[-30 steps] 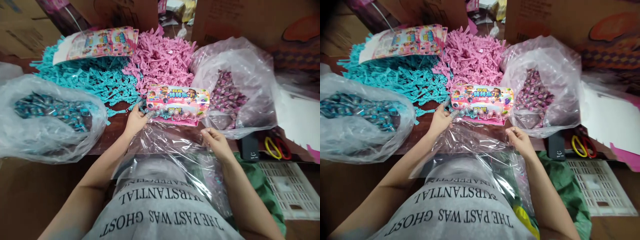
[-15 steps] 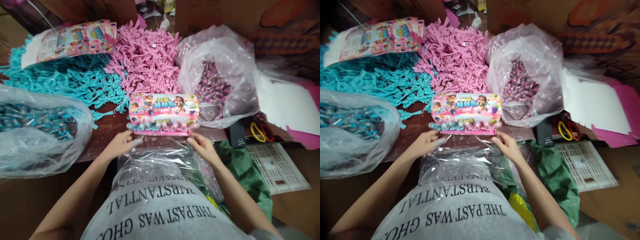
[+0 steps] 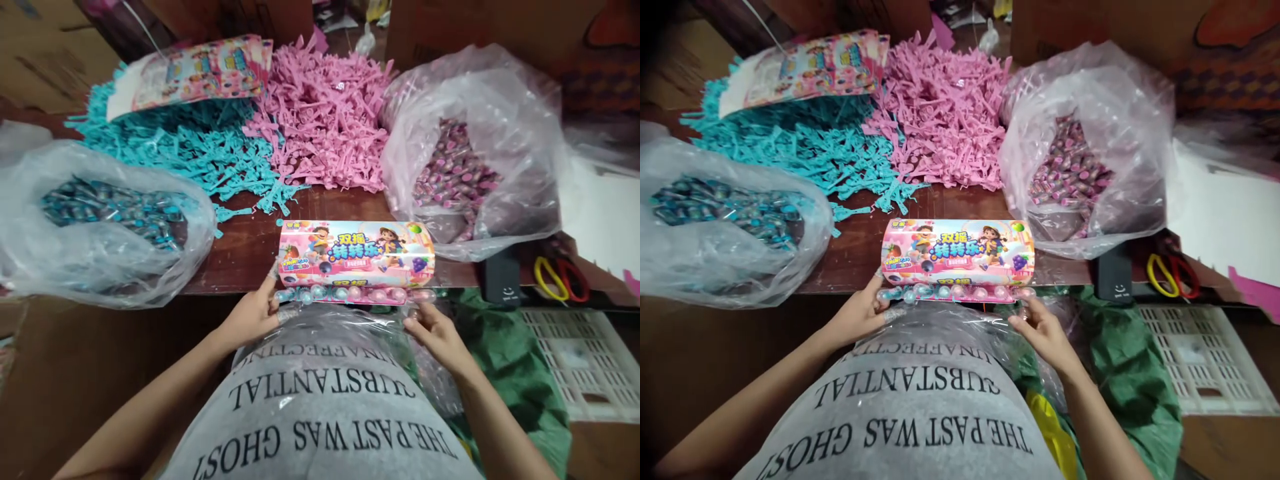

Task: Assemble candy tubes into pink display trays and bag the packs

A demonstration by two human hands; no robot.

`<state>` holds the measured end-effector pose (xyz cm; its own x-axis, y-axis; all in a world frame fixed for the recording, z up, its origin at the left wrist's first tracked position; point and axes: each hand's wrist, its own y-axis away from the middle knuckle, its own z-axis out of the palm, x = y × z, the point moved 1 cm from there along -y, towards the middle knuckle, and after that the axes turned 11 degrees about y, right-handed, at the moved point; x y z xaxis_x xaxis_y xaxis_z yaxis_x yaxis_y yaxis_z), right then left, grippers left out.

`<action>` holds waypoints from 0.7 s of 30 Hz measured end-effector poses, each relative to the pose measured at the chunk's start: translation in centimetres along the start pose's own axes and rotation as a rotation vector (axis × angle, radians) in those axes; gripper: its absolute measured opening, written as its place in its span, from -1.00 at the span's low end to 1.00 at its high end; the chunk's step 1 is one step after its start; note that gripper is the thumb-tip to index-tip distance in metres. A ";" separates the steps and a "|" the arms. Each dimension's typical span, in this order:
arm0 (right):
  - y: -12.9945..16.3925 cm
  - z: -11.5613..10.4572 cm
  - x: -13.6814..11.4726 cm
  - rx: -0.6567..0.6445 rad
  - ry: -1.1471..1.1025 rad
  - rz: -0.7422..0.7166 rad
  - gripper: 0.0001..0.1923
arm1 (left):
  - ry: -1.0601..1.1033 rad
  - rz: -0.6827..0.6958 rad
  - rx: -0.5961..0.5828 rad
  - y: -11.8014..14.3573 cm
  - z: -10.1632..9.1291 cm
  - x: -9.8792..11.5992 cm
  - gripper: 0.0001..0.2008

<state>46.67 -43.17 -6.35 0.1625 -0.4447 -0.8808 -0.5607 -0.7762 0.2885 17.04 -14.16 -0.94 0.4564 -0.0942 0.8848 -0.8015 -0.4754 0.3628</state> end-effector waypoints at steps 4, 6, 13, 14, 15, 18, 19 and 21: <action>0.1 -0.3 0.0 0.026 0.033 -0.027 -0.51 | -0.125 0.000 -0.005 0.1 -0.1 -0.1 -0.36; 0.5 -1.0 0.1 0.025 0.074 -0.033 -0.57 | -0.140 -0.018 0.020 0.7 -0.4 -1.4 -0.48; 2.8 -2.6 -3.0 0.044 0.131 -0.297 -0.64 | -0.158 0.036 -0.035 2.9 -1.9 -4.4 -0.78; 3.0 -2.5 -3.6 0.066 0.041 -0.285 -0.66 | -0.145 0.005 -0.066 3.0 -2.1 -4.1 -0.79; 3.1 -2.3 -4.1 0.081 -0.062 -0.258 -0.69 | -0.124 -0.033 -0.091 3.1 -2.4 -3.8 -0.80; 2.7 -1.9 -4.4 0.060 -0.240 -0.163 -0.71 | -0.065 -0.082 -0.156 2.9 -3.2 -3.2 -0.74; 2.2 -2.0 -4.1 0.026 -0.191 -0.171 -0.70 | -0.073 -0.063 -0.178 2.8 -3.5 -3.3 -0.71; 1.0 -2.4 -3.4 -0.046 0.090 -0.301 -0.71 | -0.153 0.013 -0.234 2.5 -3.9 -3.7 -0.69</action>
<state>47.46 -43.53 -2.21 0.3882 -0.2283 -0.8929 -0.4397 -0.8974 0.0382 11.84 -11.60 -2.13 0.4844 -0.2385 0.8417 -0.8669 -0.2603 0.4252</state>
